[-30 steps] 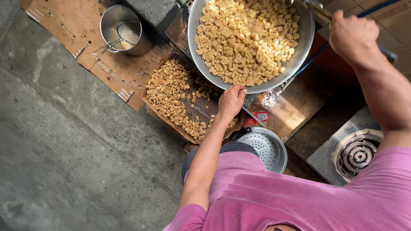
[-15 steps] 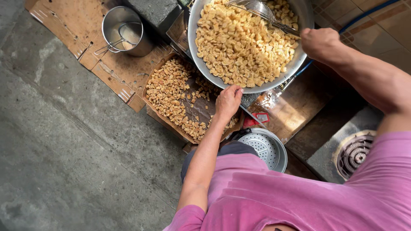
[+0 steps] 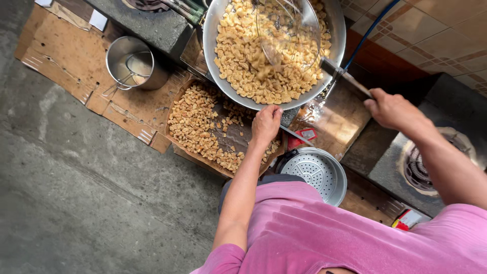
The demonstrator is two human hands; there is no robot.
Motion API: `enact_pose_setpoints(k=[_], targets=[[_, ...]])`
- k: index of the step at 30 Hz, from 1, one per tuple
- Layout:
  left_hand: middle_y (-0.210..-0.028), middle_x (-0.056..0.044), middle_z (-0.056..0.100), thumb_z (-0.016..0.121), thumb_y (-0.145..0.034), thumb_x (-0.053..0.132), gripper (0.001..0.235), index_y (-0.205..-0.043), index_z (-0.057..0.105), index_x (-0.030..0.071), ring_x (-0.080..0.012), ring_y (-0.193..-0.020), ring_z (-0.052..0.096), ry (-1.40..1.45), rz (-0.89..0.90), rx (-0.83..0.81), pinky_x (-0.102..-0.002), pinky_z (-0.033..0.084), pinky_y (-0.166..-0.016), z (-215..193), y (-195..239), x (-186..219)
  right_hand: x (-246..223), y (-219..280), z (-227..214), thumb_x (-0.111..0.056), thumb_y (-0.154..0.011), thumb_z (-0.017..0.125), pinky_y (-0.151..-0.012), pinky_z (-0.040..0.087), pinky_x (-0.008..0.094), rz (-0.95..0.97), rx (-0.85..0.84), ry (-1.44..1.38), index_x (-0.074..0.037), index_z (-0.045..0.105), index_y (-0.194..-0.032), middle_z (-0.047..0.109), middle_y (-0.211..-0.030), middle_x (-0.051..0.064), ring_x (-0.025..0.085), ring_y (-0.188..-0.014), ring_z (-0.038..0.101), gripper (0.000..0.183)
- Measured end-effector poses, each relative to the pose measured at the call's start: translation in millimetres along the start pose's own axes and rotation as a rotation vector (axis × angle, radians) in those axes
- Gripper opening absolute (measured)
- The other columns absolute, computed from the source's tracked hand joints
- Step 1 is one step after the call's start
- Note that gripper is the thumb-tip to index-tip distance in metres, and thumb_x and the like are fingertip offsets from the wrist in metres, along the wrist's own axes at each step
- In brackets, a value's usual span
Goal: The person transfers fried snacks from a wok into a cardboard box using a slotted spoon. They briefly squat to pick up a snack from the floor and then continue transferring the snacks.
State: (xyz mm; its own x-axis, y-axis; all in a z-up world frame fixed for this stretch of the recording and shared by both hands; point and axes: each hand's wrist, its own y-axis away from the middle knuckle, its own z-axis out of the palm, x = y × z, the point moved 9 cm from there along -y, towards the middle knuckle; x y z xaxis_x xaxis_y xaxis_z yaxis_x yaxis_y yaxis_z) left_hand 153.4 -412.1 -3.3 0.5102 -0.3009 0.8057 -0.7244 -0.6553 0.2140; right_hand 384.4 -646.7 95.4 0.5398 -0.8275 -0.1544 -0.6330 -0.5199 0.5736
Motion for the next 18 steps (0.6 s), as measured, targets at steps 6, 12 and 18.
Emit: enact_pose_setpoints(k=[6,12,18], targets=[[-0.101,-0.015,0.075,0.065,-0.097,0.031,0.025,-0.101,0.074,0.007,-0.0374,-0.094,0.071,-0.011,0.021,-0.015,-0.048,0.055,-0.081,5.2,17.6,-13.6,19.2,-97.0,124.5,-0.036,-0.104,0.048,-0.085,0.058,0.057,0.282,-0.167,-0.246,-0.012,0.054,-0.141,0.072,-0.105,0.028,0.047,-0.095,0.075,0.044],[-0.101,-0.013,0.076,0.068,-0.092,0.034,0.033,-0.113,0.073,0.009,-0.0322,-0.095,0.073,0.051,-0.117,-0.185,-0.044,0.057,-0.085,51.9,23.4,-39.1,-25.3,-156.0,147.1,-0.035,-0.105,0.052,-0.086,0.051,0.06,0.107,0.148,-0.253,-0.003,0.059,-0.128,0.067,-0.108,0.032,0.052,-0.099,0.066,0.04],[-0.116,-0.019,0.072,0.079,-0.079,0.04,0.077,-0.14,0.055,-0.001,-0.0334,-0.11,0.069,0.039,0.063,-0.43,-0.043,0.054,-0.097,152.8,36.1,-12.2,-17.8,-86.0,158.8,-0.022,-0.105,0.051,-0.093,0.047,0.062,0.094,0.287,-0.501,-0.004,0.049,-0.14,0.066,-0.113,0.038,0.057,-0.106,0.062,0.04]])
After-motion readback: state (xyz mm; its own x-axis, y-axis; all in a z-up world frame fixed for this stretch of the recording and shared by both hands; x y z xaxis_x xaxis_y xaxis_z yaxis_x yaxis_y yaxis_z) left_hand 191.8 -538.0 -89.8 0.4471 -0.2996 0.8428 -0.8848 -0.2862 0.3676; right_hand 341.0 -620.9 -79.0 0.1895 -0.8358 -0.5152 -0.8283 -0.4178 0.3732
